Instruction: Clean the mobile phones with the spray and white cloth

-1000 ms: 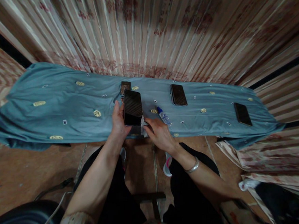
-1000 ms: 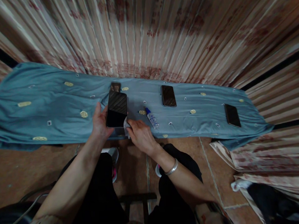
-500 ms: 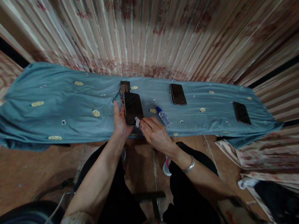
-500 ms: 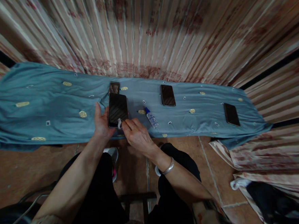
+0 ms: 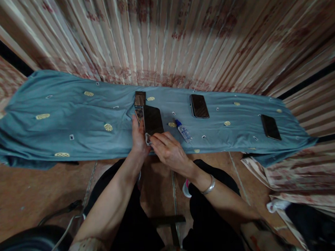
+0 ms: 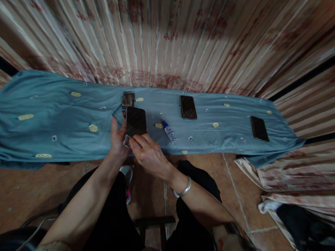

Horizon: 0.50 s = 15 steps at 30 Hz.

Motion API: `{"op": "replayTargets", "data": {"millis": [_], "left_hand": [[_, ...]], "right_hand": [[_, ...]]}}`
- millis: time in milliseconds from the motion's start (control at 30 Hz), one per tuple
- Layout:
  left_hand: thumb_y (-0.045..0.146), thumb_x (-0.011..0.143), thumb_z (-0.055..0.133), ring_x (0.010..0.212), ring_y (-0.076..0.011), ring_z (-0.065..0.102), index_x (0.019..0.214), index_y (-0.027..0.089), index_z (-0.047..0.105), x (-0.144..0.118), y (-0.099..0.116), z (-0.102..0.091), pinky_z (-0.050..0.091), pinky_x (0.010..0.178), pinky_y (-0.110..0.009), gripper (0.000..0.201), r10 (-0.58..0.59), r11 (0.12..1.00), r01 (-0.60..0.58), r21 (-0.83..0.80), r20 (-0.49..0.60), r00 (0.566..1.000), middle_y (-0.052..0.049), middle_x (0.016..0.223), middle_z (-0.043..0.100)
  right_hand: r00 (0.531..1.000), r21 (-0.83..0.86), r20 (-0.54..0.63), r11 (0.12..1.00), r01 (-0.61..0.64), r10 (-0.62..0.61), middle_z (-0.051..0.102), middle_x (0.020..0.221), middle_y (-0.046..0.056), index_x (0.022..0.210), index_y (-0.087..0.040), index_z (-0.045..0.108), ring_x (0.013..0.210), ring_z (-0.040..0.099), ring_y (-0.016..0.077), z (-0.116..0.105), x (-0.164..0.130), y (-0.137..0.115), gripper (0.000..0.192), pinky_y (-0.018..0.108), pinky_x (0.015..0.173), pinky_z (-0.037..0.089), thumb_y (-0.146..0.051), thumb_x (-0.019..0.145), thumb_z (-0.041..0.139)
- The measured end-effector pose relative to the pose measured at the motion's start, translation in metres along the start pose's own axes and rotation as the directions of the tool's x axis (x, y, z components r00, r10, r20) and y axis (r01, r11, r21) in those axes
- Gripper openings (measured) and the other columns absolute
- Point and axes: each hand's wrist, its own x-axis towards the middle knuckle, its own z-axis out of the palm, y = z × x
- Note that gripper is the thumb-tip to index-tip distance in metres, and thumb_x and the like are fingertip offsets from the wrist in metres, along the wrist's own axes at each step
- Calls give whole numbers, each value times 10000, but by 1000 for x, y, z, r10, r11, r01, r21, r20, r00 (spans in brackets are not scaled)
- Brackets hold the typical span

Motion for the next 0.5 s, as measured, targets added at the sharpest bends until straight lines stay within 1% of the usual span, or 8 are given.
{"op": "replayTargets", "data": {"millis": [67, 133, 233, 300, 367, 433, 500], "left_hand": [[562, 1091, 226, 1281, -301, 694, 1167, 188, 691, -3, -2, 0, 610, 1028, -420, 601, 6, 1000, -6, 2, 28, 1000, -97, 1110, 807], [554, 1091, 231, 1304, -316, 679, 1128, 190, 707, -4, -4, -2, 605, 1038, -428, 600, 18, 1000, -18, 1, 65, 998, -96, 1135, 807], [558, 1087, 250, 1321, -327, 666, 1084, 192, 730, -4, -7, -3, 606, 1030, -424, 603, 37, 999, -38, 3, 97, 995, -94, 1154, 805], [549, 1091, 251, 1311, -302, 677, 1123, 195, 733, -5, -8, -2, 612, 1009, -405, 599, 40, 999, -40, -4, 99, 994, -89, 1156, 801], [533, 1096, 242, 1280, -273, 698, 1204, 211, 726, -7, -10, 0, 618, 987, -387, 592, 29, 999, -27, -21, 91, 995, -76, 1121, 803], [521, 1099, 249, 1244, -266, 716, 1263, 216, 714, -9, -11, 2, 620, 977, -386, 579, -3, 999, 6, -32, 88, 996, -69, 1068, 807], [519, 1098, 264, 1207, -275, 729, 1275, 201, 709, -11, -12, 2, 621, 970, -391, 575, -44, 998, 47, -29, 91, 995, -72, 1032, 806]], "right_hand": [[1000, 18, 15, 1000, -7, 7, 727, 1254, 147, 1317, -147, 713, 1105, 660, 248, 1, 1, -1, 362, 414, 1056, 587, -127, 1061, 457], [1000, 29, 27, 999, -16, 16, 724, 1269, 137, 1324, -168, 712, 1115, 661, 245, 3, 1, -1, 382, 418, 1064, 585, -99, 1047, 458], [999, 41, 35, 999, -17, 15, 713, 1307, 150, 1353, -158, 697, 1151, 657, 249, 5, 2, 4, 397, 419, 1067, 582, -82, 1034, 473], [999, 41, 37, 999, -21, 19, 708, 1325, 159, 1370, -154, 690, 1177, 653, 256, 5, 3, 9, 406, 426, 1082, 573, -79, 1030, 482], [999, 26, 27, 999, -40, 39, 710, 1333, 158, 1371, -159, 694, 1188, 651, 260, 6, 4, 15, 406, 435, 1097, 563, -85, 1036, 478], [998, 6, 7, 998, -66, 66, 716, 1330, 155, 1362, -163, 702, 1182, 652, 260, 6, 5, 20, 399, 439, 1101, 560, -100, 1050, 462], [996, -10, -15, 996, -86, 86, 723, 1321, 155, 1354, -158, 709, 1174, 655, 261, 6, 6, 25, 394, 443, 1105, 555, -117, 1062, 448]]}}
